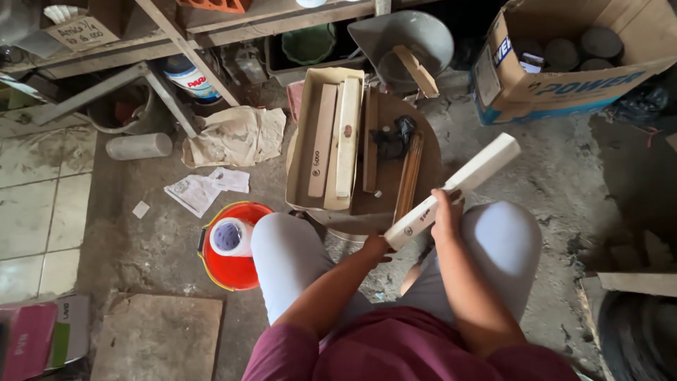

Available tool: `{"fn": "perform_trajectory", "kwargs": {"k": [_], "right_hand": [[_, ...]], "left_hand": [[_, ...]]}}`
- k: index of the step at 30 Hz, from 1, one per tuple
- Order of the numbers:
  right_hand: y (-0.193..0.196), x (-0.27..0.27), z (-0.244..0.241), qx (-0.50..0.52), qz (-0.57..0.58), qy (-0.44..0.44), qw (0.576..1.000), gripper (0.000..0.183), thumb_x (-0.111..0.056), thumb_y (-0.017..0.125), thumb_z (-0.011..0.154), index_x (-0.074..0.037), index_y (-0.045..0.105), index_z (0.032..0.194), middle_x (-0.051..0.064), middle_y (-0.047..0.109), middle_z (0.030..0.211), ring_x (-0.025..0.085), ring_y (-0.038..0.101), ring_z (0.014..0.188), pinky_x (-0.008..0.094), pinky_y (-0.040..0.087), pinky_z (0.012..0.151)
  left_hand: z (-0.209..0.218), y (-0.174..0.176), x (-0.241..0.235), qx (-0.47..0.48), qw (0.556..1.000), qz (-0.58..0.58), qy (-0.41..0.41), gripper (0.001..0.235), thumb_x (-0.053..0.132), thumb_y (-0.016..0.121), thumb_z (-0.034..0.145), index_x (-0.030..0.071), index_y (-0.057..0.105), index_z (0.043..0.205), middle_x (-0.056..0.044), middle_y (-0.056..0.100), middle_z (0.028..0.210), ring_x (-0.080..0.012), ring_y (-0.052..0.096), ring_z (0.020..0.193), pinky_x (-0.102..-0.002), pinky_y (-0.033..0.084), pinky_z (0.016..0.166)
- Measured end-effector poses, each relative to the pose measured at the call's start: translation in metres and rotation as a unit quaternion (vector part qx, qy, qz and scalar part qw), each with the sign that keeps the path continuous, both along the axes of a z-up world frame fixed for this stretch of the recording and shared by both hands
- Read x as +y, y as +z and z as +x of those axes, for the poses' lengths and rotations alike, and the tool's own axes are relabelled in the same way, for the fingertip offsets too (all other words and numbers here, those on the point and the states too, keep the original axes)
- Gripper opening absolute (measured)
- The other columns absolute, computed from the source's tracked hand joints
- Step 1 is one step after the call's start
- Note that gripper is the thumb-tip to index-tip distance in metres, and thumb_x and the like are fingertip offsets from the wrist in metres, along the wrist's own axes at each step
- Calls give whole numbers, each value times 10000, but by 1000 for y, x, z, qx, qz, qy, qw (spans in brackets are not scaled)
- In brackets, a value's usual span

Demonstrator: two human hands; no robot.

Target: Wiping down long thin strips with a cloth and packing them into a box

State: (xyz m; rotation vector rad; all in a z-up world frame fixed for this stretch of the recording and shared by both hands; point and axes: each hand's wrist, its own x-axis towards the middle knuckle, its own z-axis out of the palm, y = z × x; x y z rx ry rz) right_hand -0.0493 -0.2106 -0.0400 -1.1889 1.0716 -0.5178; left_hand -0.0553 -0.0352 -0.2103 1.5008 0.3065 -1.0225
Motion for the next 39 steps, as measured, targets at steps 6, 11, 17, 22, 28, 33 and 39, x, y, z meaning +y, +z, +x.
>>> {"fn": "perform_trajectory", "kwargs": {"k": [6, 11, 17, 22, 28, 33, 39], "right_hand": [[-24, 1, -7, 9, 74, 78, 994, 581, -297, 839, 684, -145, 730, 1234, 98, 683, 1160, 251, 644, 1070, 410, 482, 954], [-26, 3, -10, -10, 122, 109, 986, 522, -221, 839, 664, -101, 713, 1156, 72, 710, 1096, 227, 663, 1013, 393, 498, 925], [-18, 21, -20, -1, 129, 109, 986, 502, -240, 805, 675, -105, 719, 1152, 79, 717, 1082, 251, 664, 991, 407, 498, 890], [39, 42, -32, 5, 33, 88, 996, 588, -257, 823, 695, -16, 654, 1205, 155, 658, 1158, 261, 609, 1094, 437, 474, 959], [93, 45, -29, 8, -36, 125, 991, 816, -280, 833, 709, 45, 535, 1396, 246, 549, 1424, 339, 502, 1365, 472, 378, 1130], [152, 67, -3, 30, -129, 208, 969, 558, -273, 814, 668, 104, 707, 1066, 251, 687, 1011, 310, 662, 1025, 459, 508, 835], [177, 75, 43, 82, -359, 305, 878, 390, -478, 796, 647, -139, 629, 743, 39, 667, 701, 222, 692, 777, 367, 527, 745]], "left_hand": [[4, 43, -6, 8, 997, -58, -57, 585, 448, 653, 1018, 99, 511, 1466, -226, 632, 1325, -400, 645, 1200, -593, 531, 986], [2, 67, 5, -35, 993, -53, -102, 583, 369, 627, 1035, 49, 464, 1494, -277, 562, 1404, -431, 610, 1232, -566, 552, 987], [0, 131, 9, -97, 967, -208, -112, 749, 41, 652, 920, -39, 298, 1576, -416, 433, 1458, -560, 465, 1320, -620, 468, 1059], [0, 94, -14, -141, 940, -288, -112, 1037, -70, 841, 725, 81, 302, 1598, -243, 351, 1594, -531, 362, 1419, -586, 404, 1160], [22, 155, -29, -64, 920, -386, -23, 907, 112, 795, 895, 53, 223, 1596, -295, 348, 1511, -494, 381, 1388, -610, 386, 1137], [50, 247, -28, -31, 954, -255, 156, 816, 687, 610, 970, -16, 591, 1385, -246, 558, 1298, -268, 540, 1234, -474, 444, 1084], [104, 310, -11, 31, 897, -347, 271, 661, 608, 694, 941, 5, 694, 1212, -183, 719, 1101, -279, 699, 994, -448, 554, 970]]}}
